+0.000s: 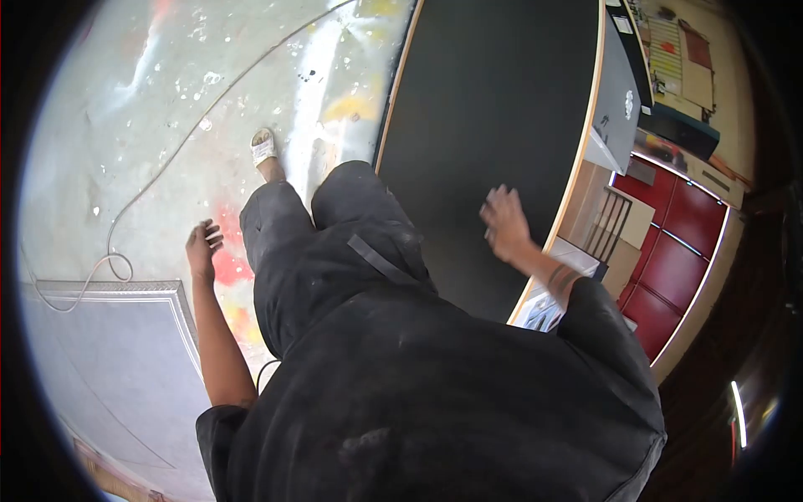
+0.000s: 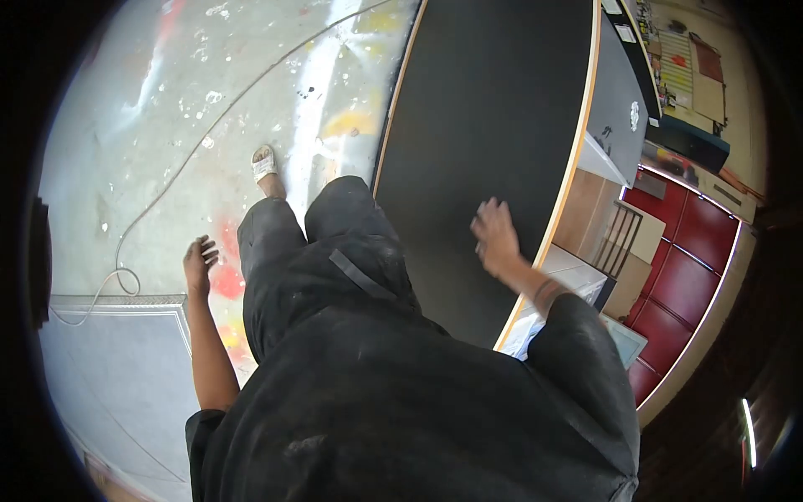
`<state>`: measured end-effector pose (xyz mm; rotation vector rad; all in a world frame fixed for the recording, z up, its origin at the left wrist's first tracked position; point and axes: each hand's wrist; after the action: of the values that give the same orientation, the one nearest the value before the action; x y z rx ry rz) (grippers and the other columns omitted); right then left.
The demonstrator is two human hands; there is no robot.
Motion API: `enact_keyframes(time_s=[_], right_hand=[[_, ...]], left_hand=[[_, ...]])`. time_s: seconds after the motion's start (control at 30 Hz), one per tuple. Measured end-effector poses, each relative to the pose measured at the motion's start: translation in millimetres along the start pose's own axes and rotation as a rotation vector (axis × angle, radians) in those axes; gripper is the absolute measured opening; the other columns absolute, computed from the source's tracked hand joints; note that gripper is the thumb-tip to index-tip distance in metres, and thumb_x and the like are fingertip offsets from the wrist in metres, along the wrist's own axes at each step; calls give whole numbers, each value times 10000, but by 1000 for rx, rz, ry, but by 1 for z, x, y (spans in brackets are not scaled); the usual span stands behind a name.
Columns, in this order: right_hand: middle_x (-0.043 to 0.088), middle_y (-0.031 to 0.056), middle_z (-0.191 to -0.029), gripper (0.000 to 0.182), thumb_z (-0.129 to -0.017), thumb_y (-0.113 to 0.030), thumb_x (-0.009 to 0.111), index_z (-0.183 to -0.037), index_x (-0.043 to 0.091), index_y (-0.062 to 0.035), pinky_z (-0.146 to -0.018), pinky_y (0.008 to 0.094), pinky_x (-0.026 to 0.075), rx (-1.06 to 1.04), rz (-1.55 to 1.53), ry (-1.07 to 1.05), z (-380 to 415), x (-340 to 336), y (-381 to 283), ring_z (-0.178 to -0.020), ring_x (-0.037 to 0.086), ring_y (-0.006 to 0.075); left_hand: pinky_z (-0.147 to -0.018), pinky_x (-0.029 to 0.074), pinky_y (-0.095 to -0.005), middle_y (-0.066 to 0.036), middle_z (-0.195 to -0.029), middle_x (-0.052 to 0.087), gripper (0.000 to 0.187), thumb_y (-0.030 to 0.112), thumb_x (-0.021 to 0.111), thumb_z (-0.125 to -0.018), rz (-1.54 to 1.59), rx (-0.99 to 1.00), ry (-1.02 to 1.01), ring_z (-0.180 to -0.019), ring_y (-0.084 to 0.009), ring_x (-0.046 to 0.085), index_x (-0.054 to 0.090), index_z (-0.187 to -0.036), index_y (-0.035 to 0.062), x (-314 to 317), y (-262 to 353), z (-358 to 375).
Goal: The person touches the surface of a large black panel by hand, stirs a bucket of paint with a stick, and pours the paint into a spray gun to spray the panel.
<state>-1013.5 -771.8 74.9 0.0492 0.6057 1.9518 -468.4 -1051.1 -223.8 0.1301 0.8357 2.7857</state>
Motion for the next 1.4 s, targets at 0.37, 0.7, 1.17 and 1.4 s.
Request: enact_keyframes(time_s=[0.37, 0.7, 1.17, 1.4], right_hand=[[284, 65, -1608, 527, -995, -458, 441, -1480, 455, -250, -1232, 523, 38, 119, -122, 133, -30, -26, 120, -1516, 137, 291], [246, 158, -1614, 623, -1003, -436, 401, -1532, 346, -111, -1230, 534, 40, 501, 74, 315, -99, -83, 250, -1515, 113, 371], [317, 89, -1598, 633, -967, -541, 429, -1499, 433, -198, -1223, 546, 40, 268, 50, 306, -166, -95, 367, -1515, 156, 295], [232, 119, -1630, 642, -992, -518, 379, -1548, 341, -199, -1210, 573, 12, 537, 127, 323, -240, -129, 454, -1522, 108, 344]], left_hand=[[-624, 512, -277, -83, -1003, 677, 389, 350, 447, -1028, 6, -259, 18, -738, -158, 630, 610, -1214, 50, 24, -9, -37], [-571, 480, -284, -74, -925, 679, 341, 325, 481, -991, -56, -393, 177, -670, -166, 637, 620, -1145, 54, 61, -5, 9], [-657, 521, -293, -99, -976, 687, 377, 331, 474, -1013, 33, -142, 83, -760, -167, 647, 627, -1180, 29, 211, 65, -28], [-615, 514, -281, -107, -938, 691, 353, 307, 486, -1008, 12, -158, 171, -737, -161, 645, 635, -1158, 25, 213, 68, 8]])
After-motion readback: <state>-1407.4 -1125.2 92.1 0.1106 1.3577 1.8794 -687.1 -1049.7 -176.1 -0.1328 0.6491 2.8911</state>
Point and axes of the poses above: each hand's wrist, its own z-axis away from the middle knuckle, its own x-axis out of the palm, y = z × x
